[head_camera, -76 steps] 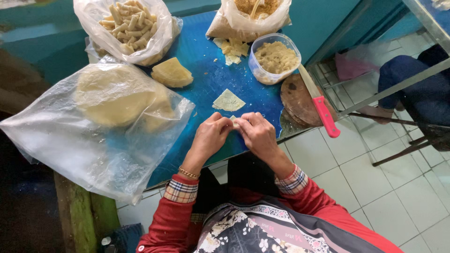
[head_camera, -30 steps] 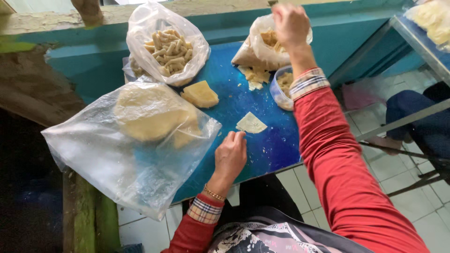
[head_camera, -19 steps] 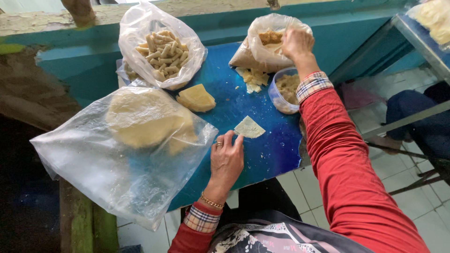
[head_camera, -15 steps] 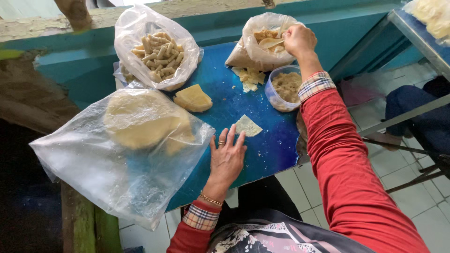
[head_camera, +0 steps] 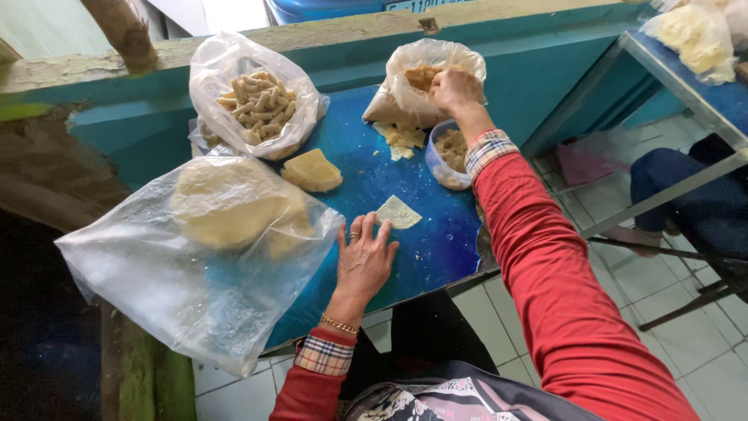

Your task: The person lays thin square pastry wrappers on a blue table, spoons filling from a plastic container onto each wrapper, and folds the wrappers over the filling into triangular parcels, setting the folded parcels aside. Bags of dough pieces and a knife sit on the table.

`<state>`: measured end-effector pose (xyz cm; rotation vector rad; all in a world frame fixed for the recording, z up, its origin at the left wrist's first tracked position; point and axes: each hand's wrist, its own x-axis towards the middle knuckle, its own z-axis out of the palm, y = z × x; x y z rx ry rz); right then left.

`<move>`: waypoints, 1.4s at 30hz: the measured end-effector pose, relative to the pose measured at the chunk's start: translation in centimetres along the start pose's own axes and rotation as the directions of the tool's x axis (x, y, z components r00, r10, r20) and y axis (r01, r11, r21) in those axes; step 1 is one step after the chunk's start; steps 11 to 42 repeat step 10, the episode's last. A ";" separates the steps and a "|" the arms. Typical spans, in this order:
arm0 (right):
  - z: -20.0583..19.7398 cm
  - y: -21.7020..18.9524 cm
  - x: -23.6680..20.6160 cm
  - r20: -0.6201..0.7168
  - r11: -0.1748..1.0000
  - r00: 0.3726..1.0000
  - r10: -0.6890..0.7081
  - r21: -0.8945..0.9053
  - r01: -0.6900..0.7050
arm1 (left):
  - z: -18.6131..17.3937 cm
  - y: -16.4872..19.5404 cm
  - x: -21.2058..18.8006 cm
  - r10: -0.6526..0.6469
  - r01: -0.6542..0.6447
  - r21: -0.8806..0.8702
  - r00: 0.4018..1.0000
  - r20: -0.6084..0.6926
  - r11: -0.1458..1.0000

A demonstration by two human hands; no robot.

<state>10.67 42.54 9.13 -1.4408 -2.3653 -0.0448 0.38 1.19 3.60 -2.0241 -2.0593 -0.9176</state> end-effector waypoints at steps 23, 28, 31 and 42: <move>-1.5 3.0 -0.8 -0.096 0.832 0.942 0.320 0.504 -0.231 | 0.5 -0.5 -0.3 -0.017 0.017 -0.032 1.000 0.008 0.999; -1.5 3.0 -0.8 -0.096 0.832 0.942 0.320 0.504 -0.231 | 0.5 -0.5 -0.3 -0.017 0.017 -0.032 1.000 0.008 0.999; -1.5 3.0 -0.8 -0.096 0.832 0.942 0.320 0.504 -0.231 | 0.5 -0.5 -0.3 -0.017 0.017 -0.032 1.000 0.008 0.999; -1.5 3.0 -0.8 -0.096 0.832 0.942 0.320 0.504 -0.231 | 0.5 -0.5 -0.3 -0.017 0.017 -0.032 1.000 0.008 0.999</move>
